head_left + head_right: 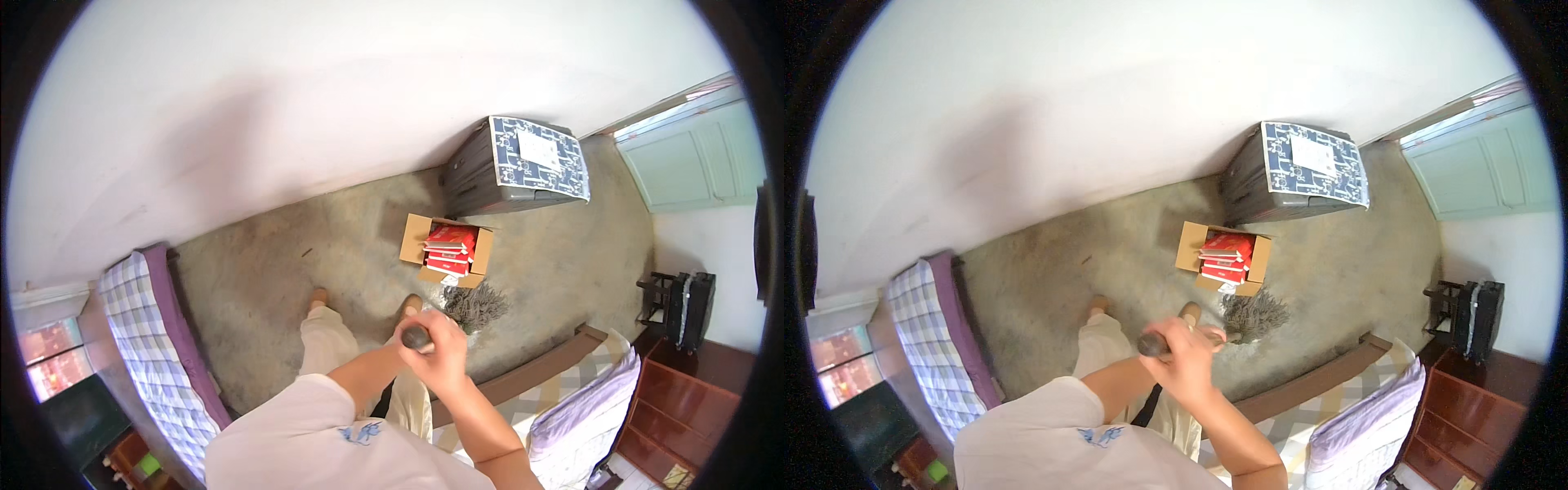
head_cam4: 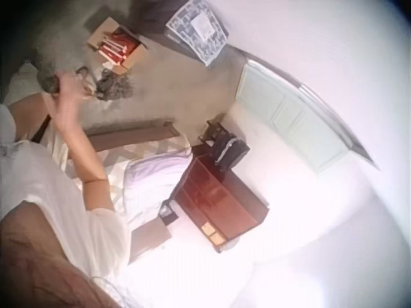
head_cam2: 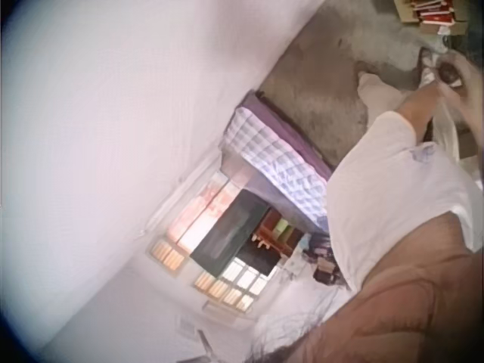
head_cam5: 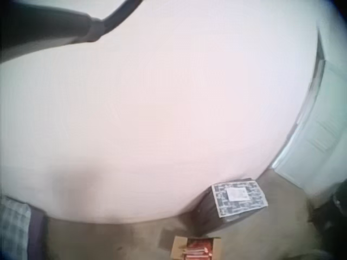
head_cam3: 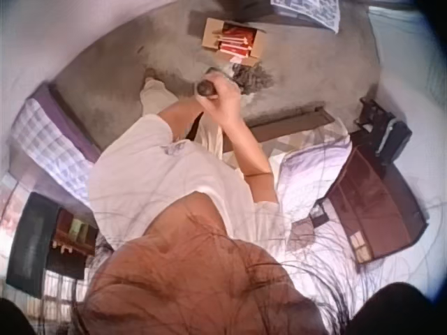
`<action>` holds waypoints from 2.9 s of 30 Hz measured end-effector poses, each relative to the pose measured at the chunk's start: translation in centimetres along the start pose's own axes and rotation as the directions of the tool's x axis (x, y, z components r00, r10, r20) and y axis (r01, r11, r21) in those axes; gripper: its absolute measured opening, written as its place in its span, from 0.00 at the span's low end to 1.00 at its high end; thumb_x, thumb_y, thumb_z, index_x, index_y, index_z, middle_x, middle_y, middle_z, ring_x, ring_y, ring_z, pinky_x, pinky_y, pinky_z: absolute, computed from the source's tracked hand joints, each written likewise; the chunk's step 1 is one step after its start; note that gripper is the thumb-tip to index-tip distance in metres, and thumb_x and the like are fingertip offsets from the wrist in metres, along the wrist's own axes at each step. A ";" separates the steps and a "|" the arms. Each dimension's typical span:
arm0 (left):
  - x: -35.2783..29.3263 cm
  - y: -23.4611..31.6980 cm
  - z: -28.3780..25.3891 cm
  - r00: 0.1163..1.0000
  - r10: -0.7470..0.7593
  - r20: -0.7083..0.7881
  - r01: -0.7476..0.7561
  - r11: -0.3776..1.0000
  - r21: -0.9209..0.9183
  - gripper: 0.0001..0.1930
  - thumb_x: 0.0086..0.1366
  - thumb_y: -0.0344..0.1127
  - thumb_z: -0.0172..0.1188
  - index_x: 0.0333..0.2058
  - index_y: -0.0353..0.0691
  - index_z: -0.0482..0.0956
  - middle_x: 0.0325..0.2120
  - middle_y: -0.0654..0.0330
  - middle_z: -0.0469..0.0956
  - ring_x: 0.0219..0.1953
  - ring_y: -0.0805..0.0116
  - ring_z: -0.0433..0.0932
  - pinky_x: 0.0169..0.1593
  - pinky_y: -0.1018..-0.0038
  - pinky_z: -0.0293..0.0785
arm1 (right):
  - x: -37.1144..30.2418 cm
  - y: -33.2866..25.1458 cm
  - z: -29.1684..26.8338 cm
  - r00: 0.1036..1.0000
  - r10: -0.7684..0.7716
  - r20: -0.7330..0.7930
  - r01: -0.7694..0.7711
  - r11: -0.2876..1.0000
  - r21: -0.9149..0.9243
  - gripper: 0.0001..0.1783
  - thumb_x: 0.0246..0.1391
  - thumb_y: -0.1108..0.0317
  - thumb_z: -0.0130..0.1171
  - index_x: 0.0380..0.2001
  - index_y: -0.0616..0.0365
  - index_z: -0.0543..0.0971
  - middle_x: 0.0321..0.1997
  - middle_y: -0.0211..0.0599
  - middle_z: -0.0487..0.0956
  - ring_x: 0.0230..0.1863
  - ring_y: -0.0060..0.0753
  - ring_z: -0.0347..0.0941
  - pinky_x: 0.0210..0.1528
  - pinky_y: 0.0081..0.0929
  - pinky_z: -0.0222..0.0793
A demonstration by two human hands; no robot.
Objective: The person mops the floor of a bedroom using a string mop. They move around furniture, including a bed and a suitcase, and briefly pick up a pair of slippers to clean underneath them before placing them back down.
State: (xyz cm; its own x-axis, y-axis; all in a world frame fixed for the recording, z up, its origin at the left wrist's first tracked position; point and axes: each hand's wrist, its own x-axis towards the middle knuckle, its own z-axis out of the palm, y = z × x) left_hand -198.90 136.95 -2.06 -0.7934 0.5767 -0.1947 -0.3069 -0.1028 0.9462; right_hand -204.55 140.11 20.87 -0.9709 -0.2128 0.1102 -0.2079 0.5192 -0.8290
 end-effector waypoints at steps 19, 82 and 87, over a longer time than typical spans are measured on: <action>-13.4 3.4 -22.6 0.956 0.271 0.114 -0.284 0.755 0.591 0.12 0.45 0.27 0.63 0.31 0.43 0.76 0.27 0.57 0.75 0.34 0.54 0.75 0.36 0.66 0.70 | -5.5 -23.3 11.0 0.969 -0.148 -0.200 0.128 0.986 -0.111 0.20 0.36 0.80 0.68 0.35 0.54 0.74 0.32 0.33 0.79 0.35 0.37 0.78 0.35 0.26 0.75; -34.7 17.9 -34.5 0.832 -0.219 -0.510 0.553 0.388 0.737 0.27 0.57 0.33 0.59 0.58 0.52 0.67 0.34 0.53 0.72 0.34 0.51 0.75 0.38 0.61 0.73 | 3.9 10.4 42.9 0.825 0.544 0.151 -0.419 0.769 -0.482 0.33 0.56 0.71 0.52 0.65 0.50 0.57 0.70 0.45 0.50 0.67 0.49 0.53 0.58 0.36 0.67; -45.0 18.5 -36.5 0.851 -0.128 -0.509 0.522 0.312 0.794 0.27 0.57 0.32 0.59 0.57 0.51 0.68 0.33 0.53 0.72 0.33 0.52 0.75 0.37 0.60 0.73 | -0.4 0.8 47.6 0.894 0.352 0.279 -0.149 0.819 -0.554 0.39 0.44 0.75 0.61 0.62 0.55 0.60 0.68 0.57 0.51 0.68 0.58 0.50 0.59 0.41 0.61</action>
State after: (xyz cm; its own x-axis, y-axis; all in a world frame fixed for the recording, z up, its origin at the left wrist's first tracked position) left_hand -188.05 79.48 14.73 -0.9034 0.0918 -0.4188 -0.0924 0.9121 0.3993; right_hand -198.63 101.17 -5.95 -0.9075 -0.2385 -0.3459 -0.0914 0.9156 -0.3915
